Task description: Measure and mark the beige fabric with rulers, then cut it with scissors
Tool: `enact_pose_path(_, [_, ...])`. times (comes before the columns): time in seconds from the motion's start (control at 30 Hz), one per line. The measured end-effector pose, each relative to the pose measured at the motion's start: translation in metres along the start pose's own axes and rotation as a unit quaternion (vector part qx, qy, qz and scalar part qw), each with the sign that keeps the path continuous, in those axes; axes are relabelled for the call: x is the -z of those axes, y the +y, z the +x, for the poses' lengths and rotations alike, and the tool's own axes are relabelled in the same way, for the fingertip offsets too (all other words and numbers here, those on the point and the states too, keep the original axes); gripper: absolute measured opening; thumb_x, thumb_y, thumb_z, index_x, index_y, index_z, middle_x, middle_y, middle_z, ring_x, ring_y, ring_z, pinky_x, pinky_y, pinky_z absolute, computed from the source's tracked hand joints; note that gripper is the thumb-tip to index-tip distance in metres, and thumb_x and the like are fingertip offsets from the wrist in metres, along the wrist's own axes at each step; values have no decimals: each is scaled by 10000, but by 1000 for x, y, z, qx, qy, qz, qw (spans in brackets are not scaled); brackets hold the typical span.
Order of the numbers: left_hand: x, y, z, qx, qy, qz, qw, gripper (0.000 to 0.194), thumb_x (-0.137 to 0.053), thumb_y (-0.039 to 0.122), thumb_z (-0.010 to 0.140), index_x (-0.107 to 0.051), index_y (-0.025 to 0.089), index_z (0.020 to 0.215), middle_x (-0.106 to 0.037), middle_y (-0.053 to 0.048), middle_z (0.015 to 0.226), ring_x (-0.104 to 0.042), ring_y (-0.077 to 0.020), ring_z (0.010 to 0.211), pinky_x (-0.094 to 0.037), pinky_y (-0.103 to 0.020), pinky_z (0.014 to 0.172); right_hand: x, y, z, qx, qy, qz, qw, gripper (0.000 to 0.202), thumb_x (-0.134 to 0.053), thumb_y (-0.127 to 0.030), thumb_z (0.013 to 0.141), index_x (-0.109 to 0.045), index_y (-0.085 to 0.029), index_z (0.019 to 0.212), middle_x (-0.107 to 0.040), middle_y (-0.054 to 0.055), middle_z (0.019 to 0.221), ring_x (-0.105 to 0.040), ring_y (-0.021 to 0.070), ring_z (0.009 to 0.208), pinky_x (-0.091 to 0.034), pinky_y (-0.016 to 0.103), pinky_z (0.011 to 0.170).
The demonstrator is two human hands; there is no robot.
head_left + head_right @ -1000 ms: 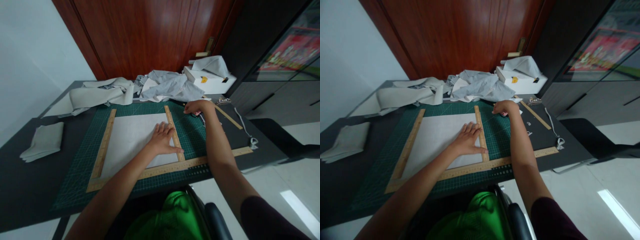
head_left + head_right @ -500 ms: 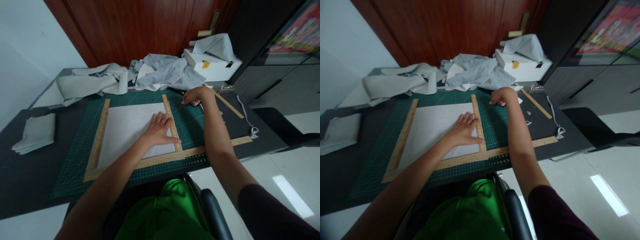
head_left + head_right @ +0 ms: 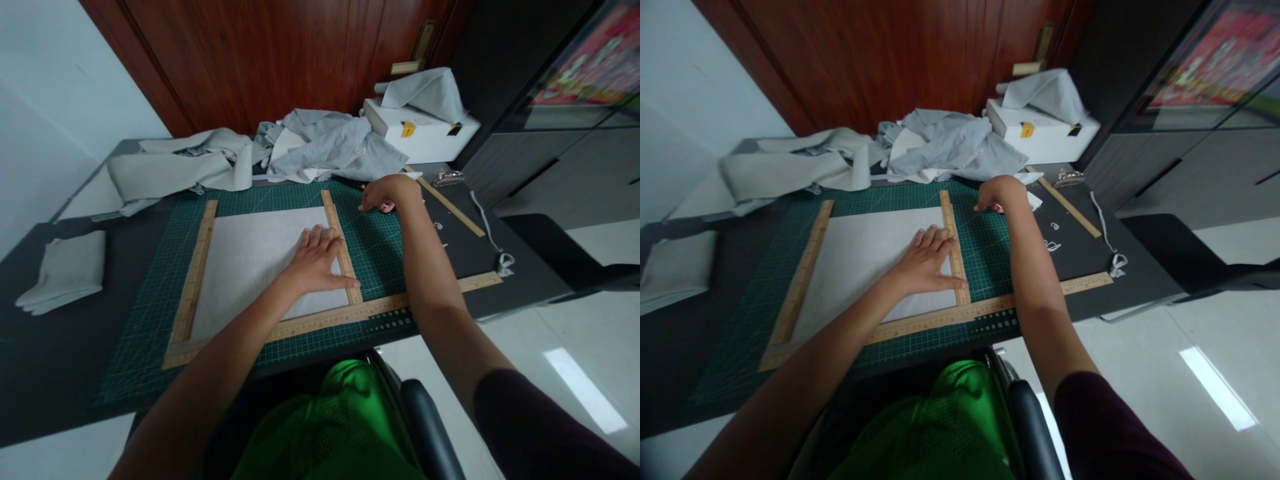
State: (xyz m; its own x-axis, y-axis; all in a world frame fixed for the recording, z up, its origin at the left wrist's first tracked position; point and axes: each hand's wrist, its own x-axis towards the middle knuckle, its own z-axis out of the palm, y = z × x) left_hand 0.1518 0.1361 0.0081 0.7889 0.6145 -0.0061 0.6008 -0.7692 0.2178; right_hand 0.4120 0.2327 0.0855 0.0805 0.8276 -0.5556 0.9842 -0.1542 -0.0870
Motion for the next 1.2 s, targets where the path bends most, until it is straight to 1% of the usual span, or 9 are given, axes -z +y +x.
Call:
enact_pose_path(0.1, [0,-1,-1,1,7,-3,1000,1150,-514,955,769,-402,155,1587,-296,-176,1715,-119,-476,1601,-41,-631,1297,1,-6,-6,-19,-8,-11,1000,479,-617,-581,985,-747,-121,961,-607,45,677,-586,193,618,-504,357,663])
enact_pose_path(0.23, [-1,-2,-4,2,7,-4,1000,1168,-510,967,764,-404,150,1593,-310,-177,1711,-126,-470,1604,-51,-626,1302,1,-15,-13,-20,1,-20,1000,358,-649,-483,986,-744,-157,873,-654,70,720,-638,217,685,-518,348,680])
enact_pose_path(0.33, [-3,-4,-5,5,18,-1,1000,1181,-510,975,759,-407,148,1595,-314,-179,1710,-130,-461,1607,-51,-622,1306,1,-19,-15,-21,10,-29,999,319,-668,-445,976,-740,-160,852,-691,92,761,-677,241,743,-523,353,685])
enact_pose_path(0.43, [-4,-5,-7,4,23,-6,1000,1200,-508,992,742,-407,157,1598,-316,-177,1710,-135,-460,1607,-59,-630,1304,1,-23,-17,-21,9,-35,999,332,-634,-434,1000,-732,-154,850,-714,105,803,-701,245,787,-535,347,687])
enact_pose_path(0.5, [-4,-5,-8,5,20,-9,1000,1199,-510,994,740,-406,166,1601,-305,-177,1716,-128,-457,1610,-57,-635,1303,1,-26,-19,-18,2,-38,999,323,-608,-422,1024,-732,-147,911,-732,102,875,-707,228,821,-557,341,714])
enact_pose_path(0.6, [-2,-4,-9,12,10,-12,1000,1201,-534,983,740,-401,161,1605,-284,-181,1723,-116,-454,1613,-52,-631,1305,1,-30,-22,-16,-13,-42,999,294,-620,-423,1034,-708,-153,1109,-738,79,1061,-710,198,894,-601,369,792])
enact_pose_path(0.7, [0,-4,-9,14,8,-14,1000,1201,-553,976,737,-401,163,1607,-283,-174,1725,-110,-451,1614,-47,-624,1309,0,-32,-22,-13,-25,-46,999,330,-652,-421,1021,-672,-180,1246,-709,84,1221,-708,216,1001,-617,424,865])
enact_pose_path(0.87, [-1,-5,-8,6,15,-17,1000,1203,-547,981,733,-402,168,1608,-297,-174,1720,-109,-452,1614,-54,-629,1307,-1,-30,-18,-1,-31,-54,998,362,-670,-395,1011,-651,-192,1311,-675,99,1315,-692,248,1087,-609,461,915])
enact_pose_path(1.2, [0,-5,-7,9,10,-11,1000,1204,-521,988,738,-409,156,1601,-307,-175,1715,-126,-459,1610,-66,-641,1300,-1,-27,-13,15,-33,-63,997,356,-669,-384,1012,-650,-205,1320,-664,102,1344,-685,252,1109,-605,466,932])
